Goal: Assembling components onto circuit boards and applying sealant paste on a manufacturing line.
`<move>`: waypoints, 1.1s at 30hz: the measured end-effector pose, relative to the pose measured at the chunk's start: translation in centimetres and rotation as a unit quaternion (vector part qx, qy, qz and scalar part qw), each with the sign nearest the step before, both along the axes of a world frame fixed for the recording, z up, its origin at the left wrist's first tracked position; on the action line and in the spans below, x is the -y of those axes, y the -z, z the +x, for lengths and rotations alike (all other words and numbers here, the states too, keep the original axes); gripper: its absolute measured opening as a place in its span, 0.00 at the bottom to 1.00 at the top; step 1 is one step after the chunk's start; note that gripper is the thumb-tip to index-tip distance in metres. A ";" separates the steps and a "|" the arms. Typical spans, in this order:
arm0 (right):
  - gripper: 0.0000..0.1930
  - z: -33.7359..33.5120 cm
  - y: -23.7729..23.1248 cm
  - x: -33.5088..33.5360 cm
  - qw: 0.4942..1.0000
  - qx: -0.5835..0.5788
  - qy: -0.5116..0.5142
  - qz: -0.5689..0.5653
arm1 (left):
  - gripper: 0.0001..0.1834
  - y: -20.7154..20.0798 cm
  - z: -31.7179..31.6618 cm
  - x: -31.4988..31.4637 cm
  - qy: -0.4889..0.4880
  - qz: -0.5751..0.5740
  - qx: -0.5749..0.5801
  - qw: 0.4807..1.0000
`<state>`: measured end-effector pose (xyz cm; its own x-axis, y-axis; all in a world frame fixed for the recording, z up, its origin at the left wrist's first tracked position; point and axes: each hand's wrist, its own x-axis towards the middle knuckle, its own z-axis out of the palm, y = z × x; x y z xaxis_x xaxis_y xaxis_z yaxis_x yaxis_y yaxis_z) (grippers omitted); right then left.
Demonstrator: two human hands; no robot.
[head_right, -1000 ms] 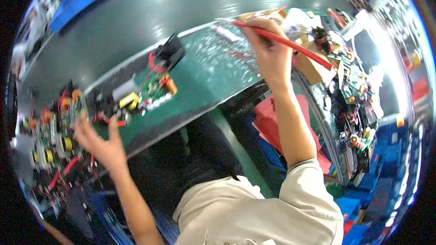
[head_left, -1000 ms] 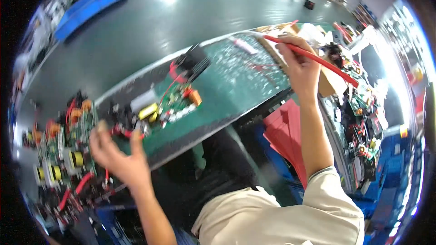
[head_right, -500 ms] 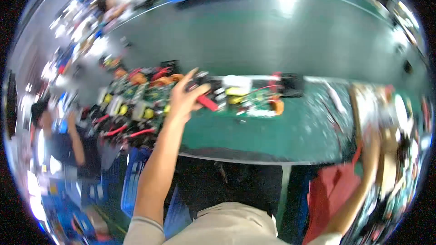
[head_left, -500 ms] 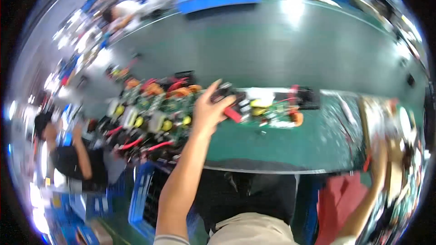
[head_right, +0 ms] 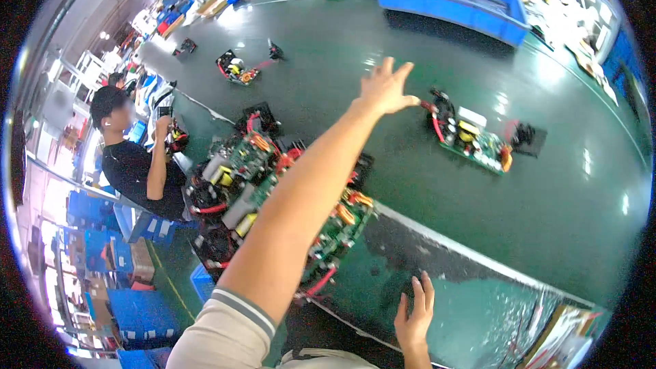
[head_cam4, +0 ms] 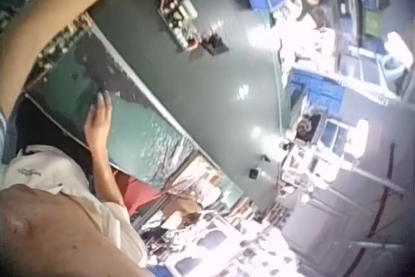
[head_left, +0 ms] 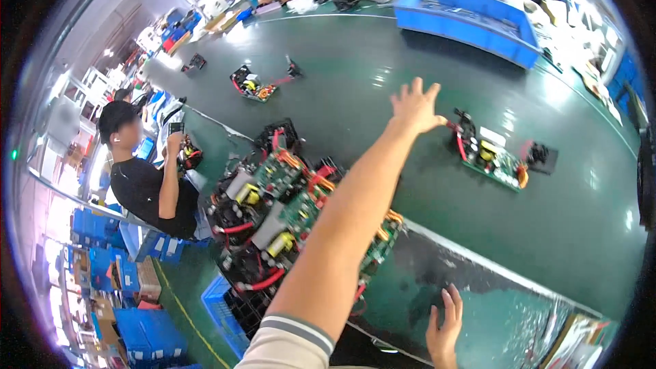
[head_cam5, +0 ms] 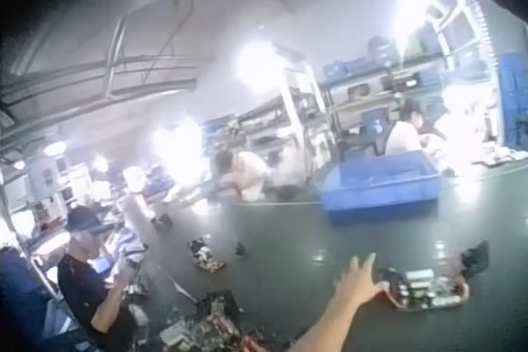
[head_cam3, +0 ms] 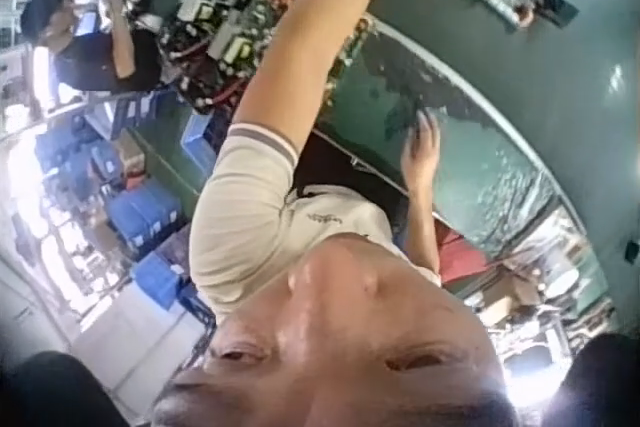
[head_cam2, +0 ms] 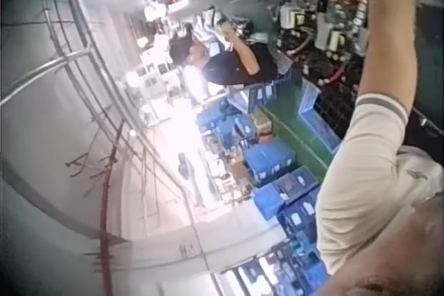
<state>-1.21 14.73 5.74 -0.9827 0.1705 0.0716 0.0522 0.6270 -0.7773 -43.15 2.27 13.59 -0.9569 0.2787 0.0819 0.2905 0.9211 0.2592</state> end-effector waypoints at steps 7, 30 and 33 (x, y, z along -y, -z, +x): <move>0.26 -1.6 3.5 3.1 0.963 0.051 0.007 0.265 | 0.31 0.2 -10.2 32.2 -0.227 -0.051 0.099 0.967; 0.27 -3.6 4.5 4.6 0.949 0.100 0.020 0.297 | 0.59 8.3 -27.9 68.2 -0.351 -0.046 0.029 0.935; 0.31 2.6 6.3 0.8 0.907 0.165 0.085 0.378 | 0.48 8.9 -27.7 63.1 -0.393 -0.073 -0.012 0.917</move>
<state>1.34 13.94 -0.57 -0.9364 0.3455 -0.0615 0.3488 0.9357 -0.0536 -70.87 -60.80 4.66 -0.8658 -0.4854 0.1216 -0.4730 0.8732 0.1179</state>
